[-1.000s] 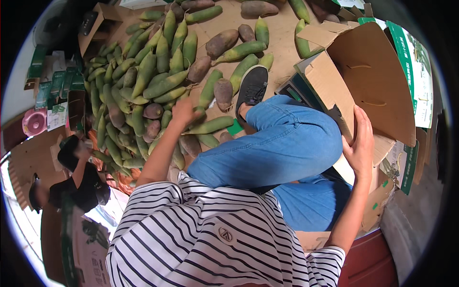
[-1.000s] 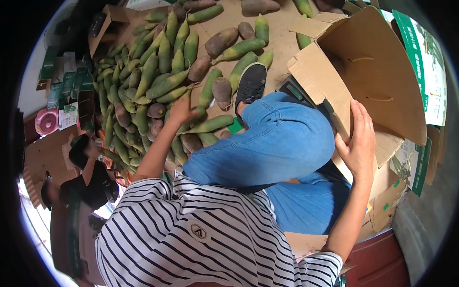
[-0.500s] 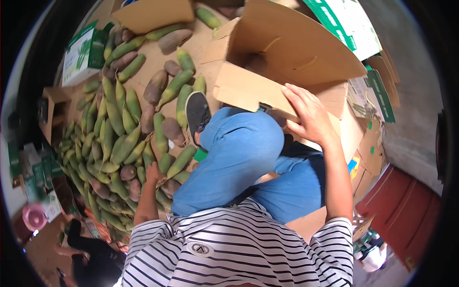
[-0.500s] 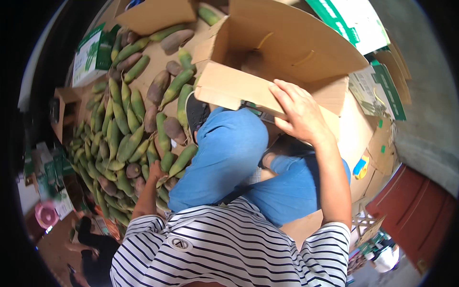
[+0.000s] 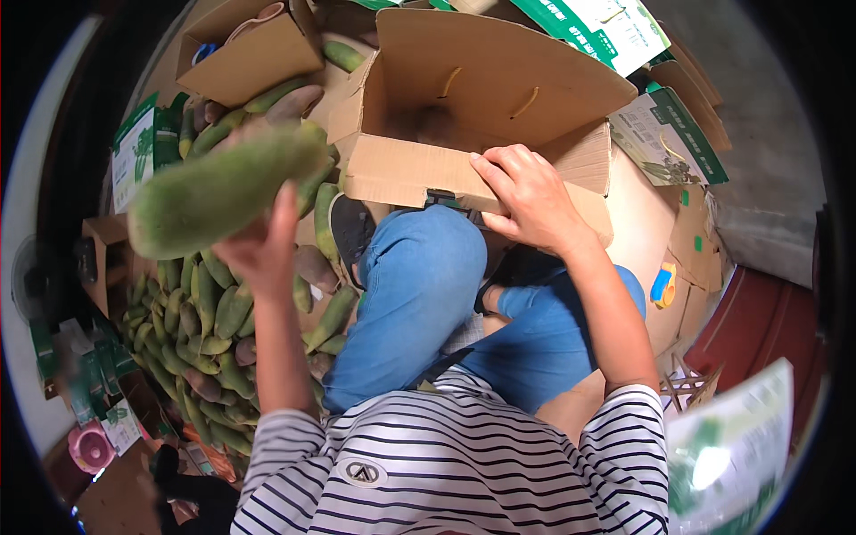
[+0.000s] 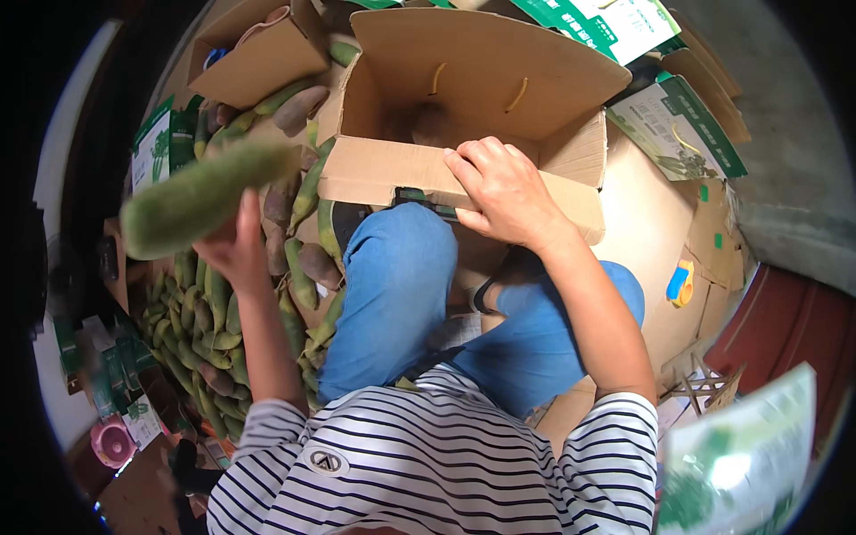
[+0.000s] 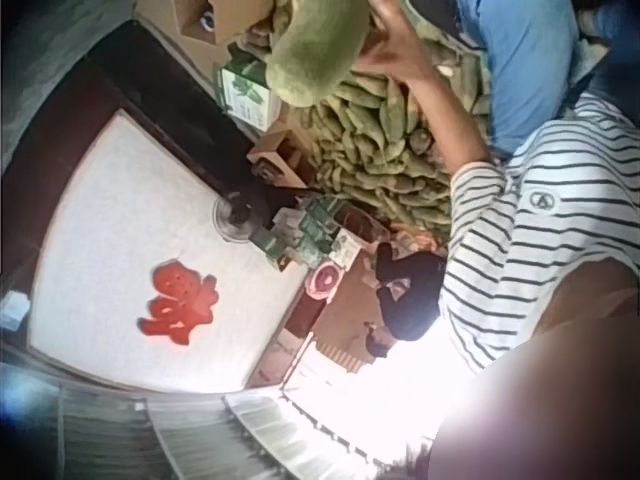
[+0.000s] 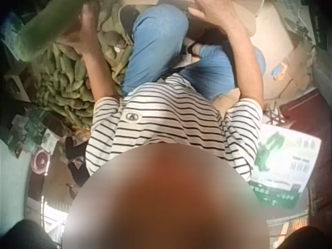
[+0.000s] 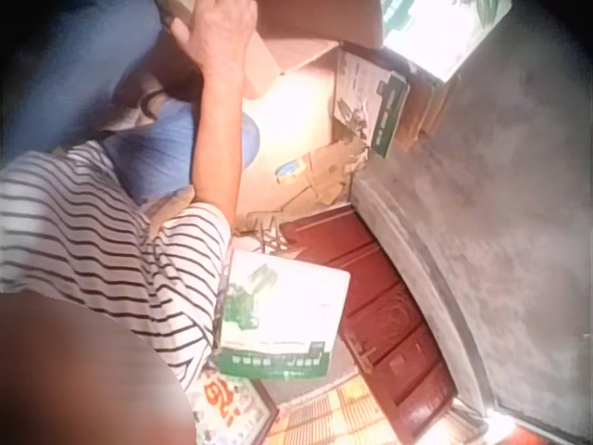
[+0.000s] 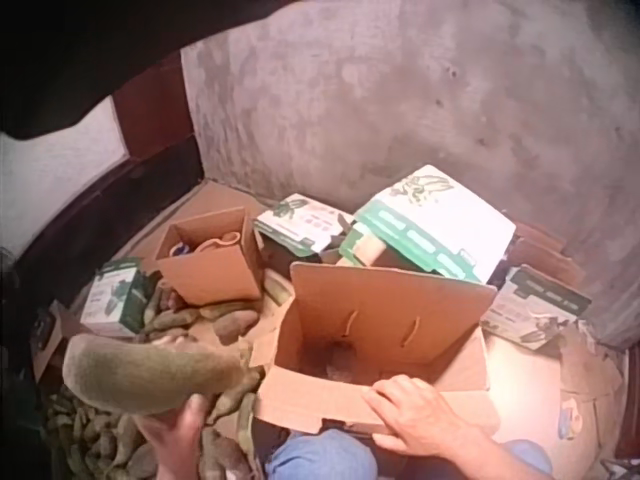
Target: The person is sorting large vegetables from a pile on the floor and packing them into cardboard boxes while using a digital scale to weigh the boxes.
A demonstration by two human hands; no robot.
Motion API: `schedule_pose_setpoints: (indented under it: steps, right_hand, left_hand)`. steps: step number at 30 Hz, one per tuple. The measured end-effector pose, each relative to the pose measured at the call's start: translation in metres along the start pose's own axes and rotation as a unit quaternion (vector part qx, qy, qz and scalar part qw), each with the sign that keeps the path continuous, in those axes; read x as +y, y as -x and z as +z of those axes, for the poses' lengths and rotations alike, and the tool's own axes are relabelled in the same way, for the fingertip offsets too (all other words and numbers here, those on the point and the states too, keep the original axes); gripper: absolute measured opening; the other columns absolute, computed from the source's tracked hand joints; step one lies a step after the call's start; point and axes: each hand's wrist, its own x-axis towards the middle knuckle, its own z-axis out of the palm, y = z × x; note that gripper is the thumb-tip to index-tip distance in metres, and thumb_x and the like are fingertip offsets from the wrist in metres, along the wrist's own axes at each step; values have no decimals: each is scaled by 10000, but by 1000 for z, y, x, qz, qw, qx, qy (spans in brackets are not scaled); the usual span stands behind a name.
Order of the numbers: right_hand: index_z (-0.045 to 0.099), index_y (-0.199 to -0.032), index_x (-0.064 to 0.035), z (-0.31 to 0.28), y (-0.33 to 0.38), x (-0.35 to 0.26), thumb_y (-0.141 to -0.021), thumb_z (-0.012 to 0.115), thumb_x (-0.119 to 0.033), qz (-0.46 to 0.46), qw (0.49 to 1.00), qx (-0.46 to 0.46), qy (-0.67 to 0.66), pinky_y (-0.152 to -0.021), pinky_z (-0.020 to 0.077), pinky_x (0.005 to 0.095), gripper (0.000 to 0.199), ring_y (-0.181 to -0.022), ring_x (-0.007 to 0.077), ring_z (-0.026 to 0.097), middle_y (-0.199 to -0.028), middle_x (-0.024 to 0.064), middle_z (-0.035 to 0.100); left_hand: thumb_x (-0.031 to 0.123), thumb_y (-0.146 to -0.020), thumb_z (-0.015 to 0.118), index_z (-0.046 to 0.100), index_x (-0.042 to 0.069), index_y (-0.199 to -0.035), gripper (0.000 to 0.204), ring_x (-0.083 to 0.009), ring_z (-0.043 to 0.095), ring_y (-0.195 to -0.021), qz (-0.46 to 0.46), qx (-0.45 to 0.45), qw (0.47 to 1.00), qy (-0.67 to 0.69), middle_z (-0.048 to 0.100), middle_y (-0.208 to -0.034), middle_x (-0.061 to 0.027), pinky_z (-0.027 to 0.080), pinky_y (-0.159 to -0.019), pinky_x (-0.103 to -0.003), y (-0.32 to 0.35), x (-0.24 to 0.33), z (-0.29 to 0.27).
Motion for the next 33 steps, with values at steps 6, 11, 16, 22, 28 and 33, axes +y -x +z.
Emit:
schedule_pose_setpoints:
  steps: [6, 11, 16, 22, 28, 33]
  right_hand:
    - [557, -1163, -14, 2, -1, 2, -616, 745, -197, -3, 1000, -11, 1, -861, 461, 389, 607, -1001, 282, 532, -1066, 113, 550]
    - [558, -1163, -17, 4, 0, 4, -628, 738, -213, -21, 1000, 4, 12, -845, 463, 382, 597, -989, 275, 532, -1051, 112, 547]
    - [608, -973, -50, 5, 3, 9, -754, 664, -155, -12, 999, -34, 5, -734, 486, 382, 250, -890, 283, 570, -934, 100, 572]
    - [626, -950, -54, 14, -4, -10, -760, 689, -157, -22, 999, 32, -26, -717, 488, 378, 225, -834, 269, 589, -916, 91, 596]
    - [536, -1266, -86, 8, -8, 9, -803, 672, -276, 102, 982, 125, 103, -1030, 355, 454, 519, -1234, 345, 439, -1318, 138, 494]
    - [513, -1260, -80, 15, -8, 26, -769, 714, -350, 213, 973, -50, 79, -898, 437, 428, 596, -1054, 313, 558, -1075, 149, 601]
  left_hand:
    - [154, -727, 785, 571, -15, -1072, 440, -219, 606, -940, -22, -272, 962, -18, 615, -1032, -128, 491, -786, -333, -31, 0, 104]
    - [90, -836, 664, 565, 9, -1053, 252, -186, 619, -861, -133, -98, 985, -48, 617, -935, -83, 503, -768, -305, 16, -30, 37]
    - [176, -822, 668, 551, -5, -1029, 298, -277, 642, -883, -260, -247, 857, -371, 627, -948, -166, 497, -755, -368, 127, -120, -118]
    - [263, -682, 768, 530, 5, -1108, 552, -404, 603, -958, -385, -457, 640, -483, 620, -1004, -240, 483, -821, -461, 292, -157, -246]
    - [210, -656, 774, 542, -2, -1098, 542, -415, 600, -942, -441, -405, 633, -491, 615, -1006, -246, 475, -815, -472, 331, -169, -255]
    - [185, -715, 773, 525, -40, -1207, 596, -303, 601, -986, -438, -271, 779, -358, 618, -1084, -207, 464, -876, -377, 301, -135, -243]
